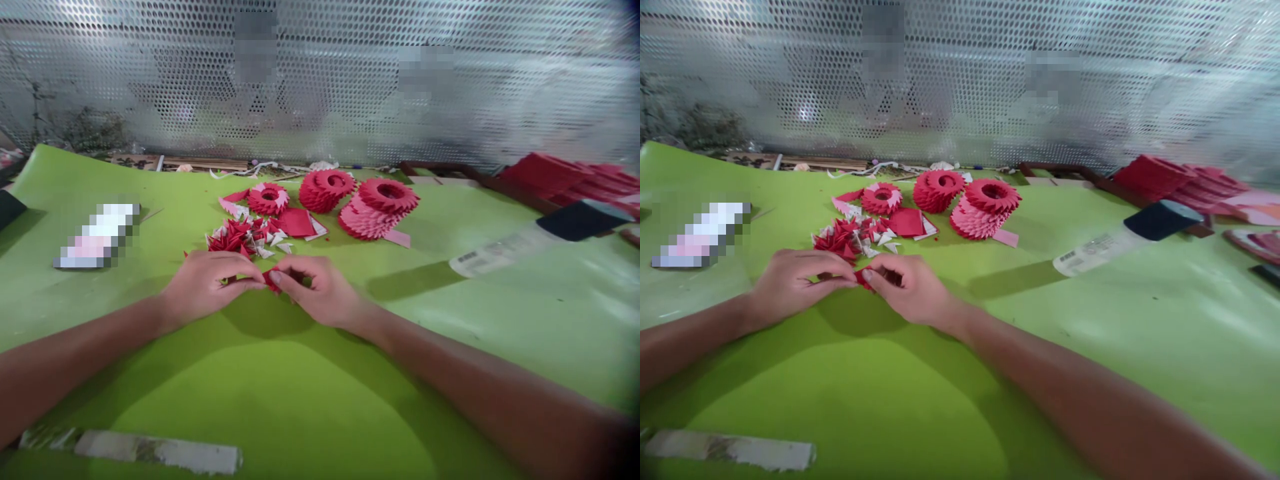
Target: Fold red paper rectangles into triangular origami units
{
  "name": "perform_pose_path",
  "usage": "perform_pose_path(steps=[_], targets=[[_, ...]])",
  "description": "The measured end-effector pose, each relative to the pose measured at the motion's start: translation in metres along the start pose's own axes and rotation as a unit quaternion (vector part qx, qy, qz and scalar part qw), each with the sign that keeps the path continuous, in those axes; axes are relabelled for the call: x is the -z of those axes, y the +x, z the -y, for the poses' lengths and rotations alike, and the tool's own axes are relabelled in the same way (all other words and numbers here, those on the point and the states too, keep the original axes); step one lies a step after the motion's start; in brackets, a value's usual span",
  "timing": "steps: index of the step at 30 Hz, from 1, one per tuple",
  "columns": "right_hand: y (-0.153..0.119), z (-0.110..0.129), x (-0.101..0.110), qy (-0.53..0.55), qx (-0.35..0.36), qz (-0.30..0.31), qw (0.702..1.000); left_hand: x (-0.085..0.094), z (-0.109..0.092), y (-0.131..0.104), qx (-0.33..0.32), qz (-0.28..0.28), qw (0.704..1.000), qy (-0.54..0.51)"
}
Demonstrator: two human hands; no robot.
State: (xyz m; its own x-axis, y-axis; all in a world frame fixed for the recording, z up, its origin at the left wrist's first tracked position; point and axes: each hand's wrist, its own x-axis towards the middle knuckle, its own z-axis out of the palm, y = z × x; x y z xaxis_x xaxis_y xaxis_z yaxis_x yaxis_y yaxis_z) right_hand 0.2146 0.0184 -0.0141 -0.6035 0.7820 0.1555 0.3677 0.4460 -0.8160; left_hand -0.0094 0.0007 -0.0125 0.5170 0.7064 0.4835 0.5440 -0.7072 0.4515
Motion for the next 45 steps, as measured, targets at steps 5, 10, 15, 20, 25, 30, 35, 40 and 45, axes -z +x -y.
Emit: perform_pose_path(steps=[5,10,15,20,25,30,35,40,45], targets=[[-0.001,-0.001,-0.001,-0.002,0.015,-0.006,1.000,0.001,-0.004,0.001,0.101,-0.004,0.992,-0.073],[0.000,-0.003,0.001,0.017,0.025,0.001,1.000,0.002,-0.007,0.003,0.170,-0.009,0.975,-0.142],[0.000,-0.006,0.001,0.037,0.047,0.018,0.998,0.000,-0.007,0.005,0.178,-0.019,0.964,-0.195],[-0.001,-0.006,-0.001,0.036,0.035,0.002,0.999,0.000,-0.004,0.003,0.119,-0.023,0.981,-0.151],[0.000,-0.005,-0.001,0.022,0.037,0.005,0.999,-0.002,0.003,-0.002,0.015,-0.010,0.999,-0.043],[-0.001,-0.004,0.000,0.025,0.030,0.017,0.999,-0.003,0.005,-0.003,-0.027,-0.018,0.998,0.049],[-0.001,-0.002,0.000,0.017,0.012,0.013,1.000,-0.002,0.006,-0.003,-0.030,-0.019,0.996,0.084],[0.000,-0.004,-0.001,0.022,0.026,0.006,0.999,-0.003,0.006,-0.001,-0.061,-0.038,0.997,0.035],[0.000,-0.007,-0.002,0.013,0.040,-0.002,0.999,-0.001,0.003,0.002,-0.046,-0.047,0.998,-0.005]])
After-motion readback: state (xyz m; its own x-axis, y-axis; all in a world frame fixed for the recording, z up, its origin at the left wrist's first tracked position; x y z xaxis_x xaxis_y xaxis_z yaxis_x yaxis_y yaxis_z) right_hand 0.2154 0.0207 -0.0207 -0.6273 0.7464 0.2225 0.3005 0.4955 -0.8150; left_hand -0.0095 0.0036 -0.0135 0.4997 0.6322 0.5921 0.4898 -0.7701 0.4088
